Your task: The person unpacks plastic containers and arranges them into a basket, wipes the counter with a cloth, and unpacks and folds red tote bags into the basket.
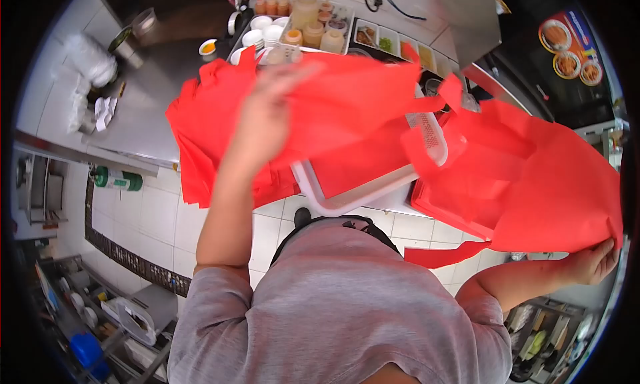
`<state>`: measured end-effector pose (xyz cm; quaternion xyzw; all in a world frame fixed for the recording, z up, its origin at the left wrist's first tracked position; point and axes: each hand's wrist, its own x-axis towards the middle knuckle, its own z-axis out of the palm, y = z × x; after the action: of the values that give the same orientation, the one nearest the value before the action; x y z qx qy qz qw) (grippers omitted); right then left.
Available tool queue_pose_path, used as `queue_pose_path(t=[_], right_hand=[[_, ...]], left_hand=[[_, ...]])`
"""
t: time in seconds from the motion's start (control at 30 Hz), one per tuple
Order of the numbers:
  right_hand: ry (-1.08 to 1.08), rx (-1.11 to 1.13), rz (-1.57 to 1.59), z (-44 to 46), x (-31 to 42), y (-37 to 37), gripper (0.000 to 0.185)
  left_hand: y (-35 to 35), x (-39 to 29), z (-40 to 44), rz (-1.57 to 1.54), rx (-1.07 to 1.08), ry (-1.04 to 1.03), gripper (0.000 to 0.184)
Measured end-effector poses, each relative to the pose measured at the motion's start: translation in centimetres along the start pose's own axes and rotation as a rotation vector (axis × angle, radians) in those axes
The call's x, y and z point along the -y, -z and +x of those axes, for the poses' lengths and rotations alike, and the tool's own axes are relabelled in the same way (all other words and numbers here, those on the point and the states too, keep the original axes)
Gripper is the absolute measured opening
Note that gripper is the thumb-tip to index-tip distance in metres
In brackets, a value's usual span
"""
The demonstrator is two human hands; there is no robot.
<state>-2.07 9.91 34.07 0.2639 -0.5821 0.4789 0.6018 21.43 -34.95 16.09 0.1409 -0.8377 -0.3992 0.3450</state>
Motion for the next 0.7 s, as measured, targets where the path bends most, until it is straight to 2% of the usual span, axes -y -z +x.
queue_pose_path(t=[0.03, 0.1, 0.17, 0.23, 0.27, 0.3, 0.37, 0.47, 0.57, 0.67, 0.7], right_hand=[[-0.003, -0.014, -0.036, 0.3, -0.3, 1.4, 0.014], [-0.005, -0.005, -0.042, 0.7, -1.6, 4.0, 0.014], [0.016, -0.048, -0.167, 0.0, -0.5, 4.1, 0.015], [0.058, -0.045, -0.217, -0.9, 0.7, 3.4, 0.017], [0.098, -0.031, -0.213, -1.2, 1.5, 2.9, 0.018], [0.179, 0.000, -0.146, -1.0, 2.4, 1.3, 0.019], [0.339, 0.056, -0.005, -0.7, 4.9, -2.7, 0.022], [0.523, 0.217, 0.185, -3.0, 8.9, -7.7, 0.023], [0.658, 0.736, 0.494, -9.8, 13.4, -12.0, 0.025], [0.748, 1.372, 0.705, -20.7, 16.4, -14.4, 0.028], [0.738, 1.608, 0.722, -24.7, 16.9, -13.8, 0.030]], left_hand=[[1.9, 0.3, -0.1, 0.044, -0.077, 0.007, 0.069], [4.5, 2.3, -0.9, 0.140, -0.199, 0.219, 0.067], [5.9, 5.9, -2.7, 0.420, -0.182, 0.399, 0.065], [6.5, 13.4, -6.0, 0.566, -0.150, 0.564, 0.064], [5.8, 16.3, -7.7, 0.584, -0.117, 0.720, 0.064], [5.5, 18.8, -9.1, 0.601, -0.094, 0.878, 0.065], [4.2, 21.3, -11.6, 0.719, 0.093, 1.051, 0.066], [1.9, 14.3, -11.0, 1.246, -0.055, 0.799, 0.069], [3.0, 10.8, -8.8, 0.627, -0.261, 0.335, 0.076], [3.3, 4.0, -7.1, -0.892, -0.205, 0.719, 0.075], [3.2, 4.2, -7.5, -0.985, -0.131, 0.771, 0.075]])
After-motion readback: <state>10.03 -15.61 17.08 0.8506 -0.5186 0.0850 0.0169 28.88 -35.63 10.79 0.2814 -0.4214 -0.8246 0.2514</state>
